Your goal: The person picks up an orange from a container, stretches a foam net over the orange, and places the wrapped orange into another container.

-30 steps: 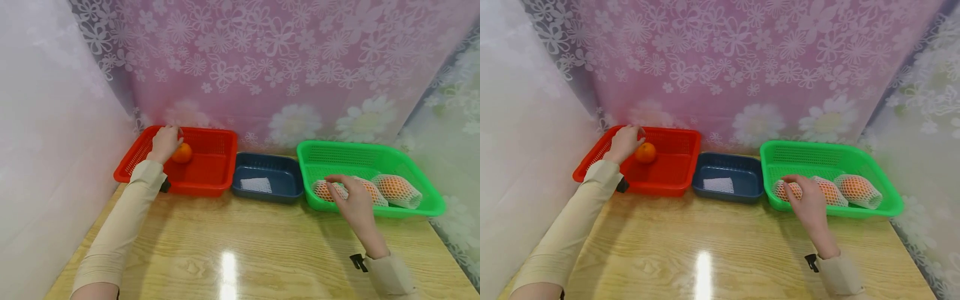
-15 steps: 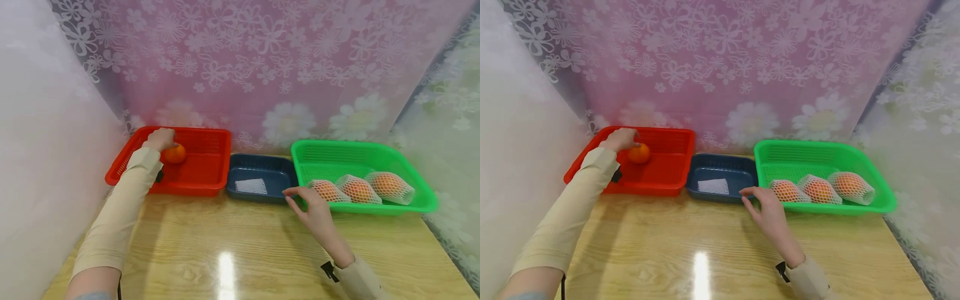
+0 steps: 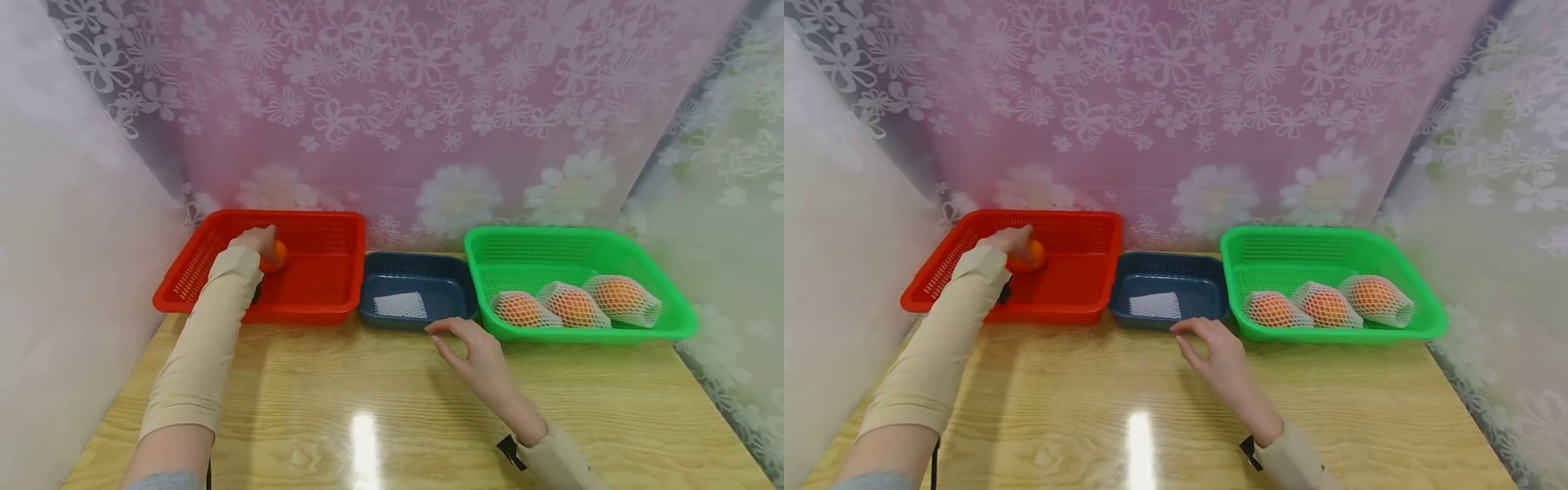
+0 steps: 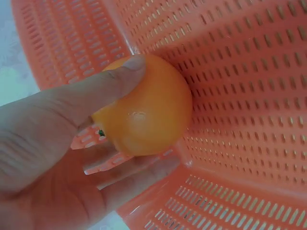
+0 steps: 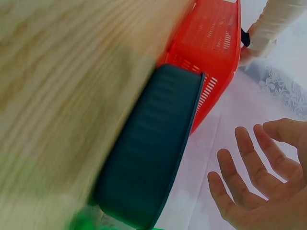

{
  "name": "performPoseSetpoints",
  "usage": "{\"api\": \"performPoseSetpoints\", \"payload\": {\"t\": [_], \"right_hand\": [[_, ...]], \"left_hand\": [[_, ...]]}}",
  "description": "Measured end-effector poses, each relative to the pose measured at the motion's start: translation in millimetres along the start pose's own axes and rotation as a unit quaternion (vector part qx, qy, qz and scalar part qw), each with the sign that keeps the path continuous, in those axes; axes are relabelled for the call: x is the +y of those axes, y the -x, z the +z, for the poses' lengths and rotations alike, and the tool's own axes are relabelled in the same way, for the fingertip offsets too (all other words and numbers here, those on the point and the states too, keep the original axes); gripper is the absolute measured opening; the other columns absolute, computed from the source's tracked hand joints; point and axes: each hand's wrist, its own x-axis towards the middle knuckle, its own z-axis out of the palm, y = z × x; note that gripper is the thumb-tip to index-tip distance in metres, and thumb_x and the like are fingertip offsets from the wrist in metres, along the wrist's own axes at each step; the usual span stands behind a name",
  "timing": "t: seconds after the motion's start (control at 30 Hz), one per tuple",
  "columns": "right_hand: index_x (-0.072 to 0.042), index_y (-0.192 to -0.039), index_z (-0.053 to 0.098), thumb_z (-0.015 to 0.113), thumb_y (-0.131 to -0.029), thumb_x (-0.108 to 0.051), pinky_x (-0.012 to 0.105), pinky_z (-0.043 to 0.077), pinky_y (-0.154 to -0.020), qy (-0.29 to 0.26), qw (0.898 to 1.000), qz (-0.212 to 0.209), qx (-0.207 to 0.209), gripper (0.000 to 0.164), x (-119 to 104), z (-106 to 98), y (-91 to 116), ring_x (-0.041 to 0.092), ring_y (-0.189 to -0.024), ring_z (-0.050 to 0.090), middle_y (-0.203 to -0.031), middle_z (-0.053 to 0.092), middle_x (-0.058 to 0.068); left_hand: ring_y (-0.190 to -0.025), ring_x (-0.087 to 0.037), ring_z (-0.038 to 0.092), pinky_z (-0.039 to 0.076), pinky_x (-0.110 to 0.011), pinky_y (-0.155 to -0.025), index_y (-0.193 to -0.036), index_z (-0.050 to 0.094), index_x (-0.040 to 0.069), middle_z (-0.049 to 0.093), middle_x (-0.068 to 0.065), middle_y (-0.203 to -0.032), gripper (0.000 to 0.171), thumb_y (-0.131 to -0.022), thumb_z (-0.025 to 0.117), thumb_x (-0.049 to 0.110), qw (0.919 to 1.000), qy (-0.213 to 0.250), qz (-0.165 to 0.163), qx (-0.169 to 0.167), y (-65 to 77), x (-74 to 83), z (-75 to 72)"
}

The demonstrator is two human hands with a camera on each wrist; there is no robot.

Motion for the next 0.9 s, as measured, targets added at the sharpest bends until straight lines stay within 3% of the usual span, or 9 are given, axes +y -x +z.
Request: {"api": "performPoseSetpoints", "payload": {"t": [0.2,0.37,0.47,0.63,0.8,0.9], "right_hand": [[-0.016,-0.106,0.073,0.077,-0.09,-0.011,0.038,0.057,-0.084,-0.006,1.0,0.0,-0.013,0.017,-2.8,6.3,-0.5,0.013,-0.098,0.068,-0.104,0.073,-0.006],[-0.015,-0.107,0.073,0.076,-0.091,-0.009,0.038,0.058,-0.083,-0.028,1.0,-0.006,-0.014,0.017,-3.0,8.8,-3.7,0.013,-0.097,0.069,-0.105,0.073,-0.004],[-0.013,-0.11,0.072,0.075,-0.091,-0.008,0.038,0.059,-0.081,-0.051,0.999,-0.013,-0.01,0.019,-4.9,10.4,-7.2,0.013,-0.095,0.069,-0.107,0.073,-0.002],[-0.006,-0.12,0.067,0.074,-0.092,-0.004,0.04,0.061,-0.078,-0.113,0.993,-0.024,-0.008,0.03,-12.8,13.7,-15.9,0.019,-0.093,0.071,-0.115,0.071,0.005],[-0.009,-0.136,0.06,0.071,-0.095,-0.01,0.037,0.06,-0.082,-0.167,0.986,0.006,-0.021,0.042,-26.7,18.5,-31.3,0.024,-0.098,0.071,-0.127,0.066,0.009],[-0.014,-0.144,0.053,0.069,-0.098,-0.017,0.038,0.059,-0.085,-0.2,0.978,0.042,-0.033,0.049,-36.6,22.8,-42.0,0.024,-0.103,0.07,-0.132,0.064,0.009]], "left_hand": [[-0.097,-0.039,0.055,0.051,-0.049,-0.079,-0.132,0.042,0.002,0.056,-0.023,-0.114,0.061,-0.085,0.074,0.025,0.9998,-0.001,0.014,0.017,9.9,3.0,-6.8],[-0.096,-0.039,0.056,0.05,-0.05,-0.084,-0.131,0.037,-0.002,0.055,-0.024,-0.113,0.064,-0.089,0.074,0.028,0.996,0.026,0.072,0.045,28.3,23.1,-25.7],[-0.1,-0.039,0.056,0.049,-0.051,-0.089,-0.132,0.035,0.0,0.053,-0.025,-0.121,0.063,-0.09,0.074,0.027,0.9877,0.064,0.121,0.076,41.3,35.5,-35.3],[-0.118,-0.041,0.05,0.047,-0.056,-0.098,-0.149,0.035,0.008,0.045,-0.024,-0.142,0.074,-0.09,0.076,0.025,0.9692,0.091,0.197,0.117,68.8,59.3,-40.5],[-0.118,-0.034,0.051,0.05,-0.054,-0.097,-0.147,0.044,0.02,0.047,-0.014,-0.137,0.071,-0.087,0.08,0.033,0.9587,0.114,0.221,0.137,99.5,86.7,-29.1],[-0.113,-0.029,0.055,0.053,-0.05,-0.094,-0.142,0.044,0.022,0.05,-0.009,-0.133,0.07,-0.085,0.081,0.037,0.9465,0.147,0.237,0.162,114.1,102.7,-16.5]]}}
